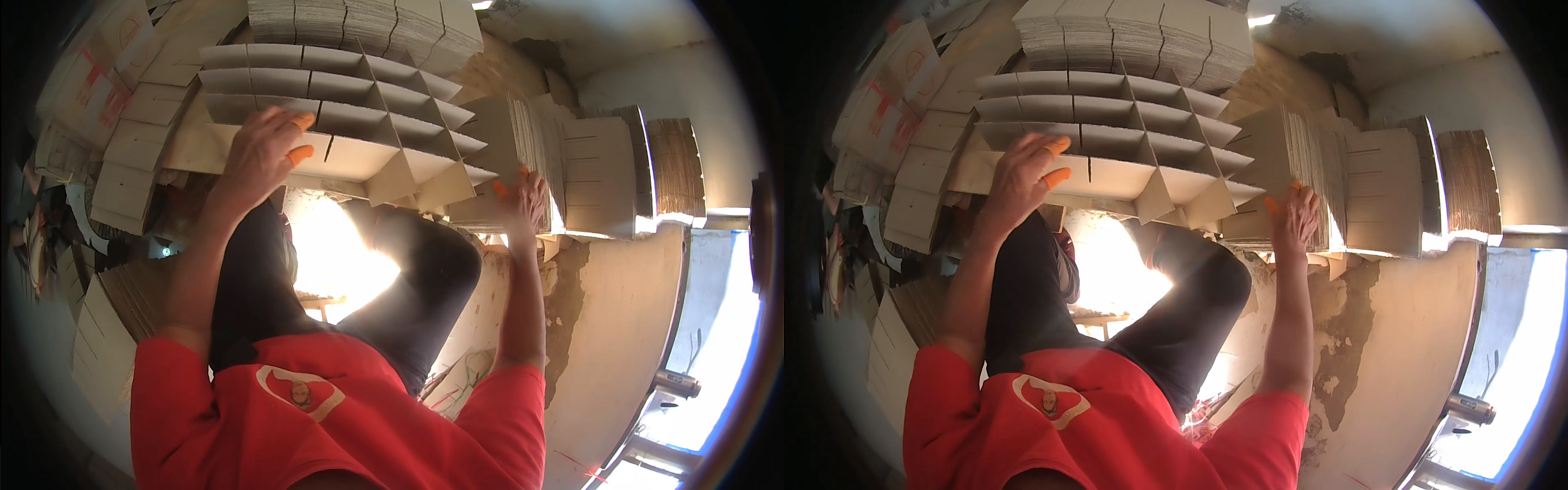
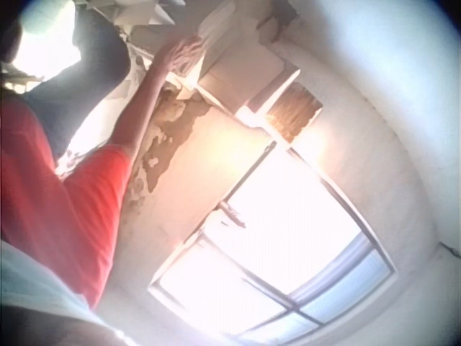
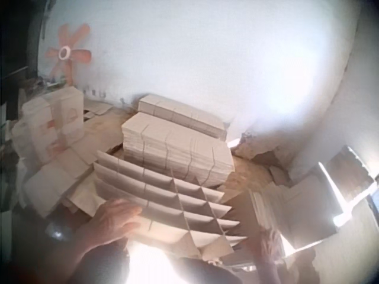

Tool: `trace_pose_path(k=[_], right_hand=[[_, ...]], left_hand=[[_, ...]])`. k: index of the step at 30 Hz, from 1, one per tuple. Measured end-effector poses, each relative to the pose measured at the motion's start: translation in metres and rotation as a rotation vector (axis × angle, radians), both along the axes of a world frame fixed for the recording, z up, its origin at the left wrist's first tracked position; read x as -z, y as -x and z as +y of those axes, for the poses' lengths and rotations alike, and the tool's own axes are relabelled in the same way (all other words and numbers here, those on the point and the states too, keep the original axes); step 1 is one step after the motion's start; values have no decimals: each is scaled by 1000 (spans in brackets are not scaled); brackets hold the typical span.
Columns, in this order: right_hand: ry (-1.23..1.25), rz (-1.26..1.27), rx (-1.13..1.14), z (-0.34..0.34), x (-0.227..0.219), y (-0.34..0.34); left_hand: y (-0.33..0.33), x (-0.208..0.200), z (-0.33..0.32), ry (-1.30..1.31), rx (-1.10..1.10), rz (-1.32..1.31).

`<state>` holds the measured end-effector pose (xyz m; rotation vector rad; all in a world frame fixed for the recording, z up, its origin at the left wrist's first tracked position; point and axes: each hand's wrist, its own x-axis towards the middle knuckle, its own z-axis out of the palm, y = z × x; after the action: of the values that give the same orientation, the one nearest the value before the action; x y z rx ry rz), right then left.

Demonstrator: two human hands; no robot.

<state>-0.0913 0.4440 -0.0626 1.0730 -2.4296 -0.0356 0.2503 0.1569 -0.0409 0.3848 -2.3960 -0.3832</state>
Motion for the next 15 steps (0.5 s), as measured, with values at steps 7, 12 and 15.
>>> trace_pose_path(k=[7,12,15], right_hand=[[341,-394,211,-15,-37,4],[508,-219,146,-9,-51,-4],[826,-261,-3,-26,-102,-31]], left_hand=[[-18,-1,-8,-49,-78,-8],[-18,3,-12,-34,-44,0],[-16,6,-15,-7,-11,11]])
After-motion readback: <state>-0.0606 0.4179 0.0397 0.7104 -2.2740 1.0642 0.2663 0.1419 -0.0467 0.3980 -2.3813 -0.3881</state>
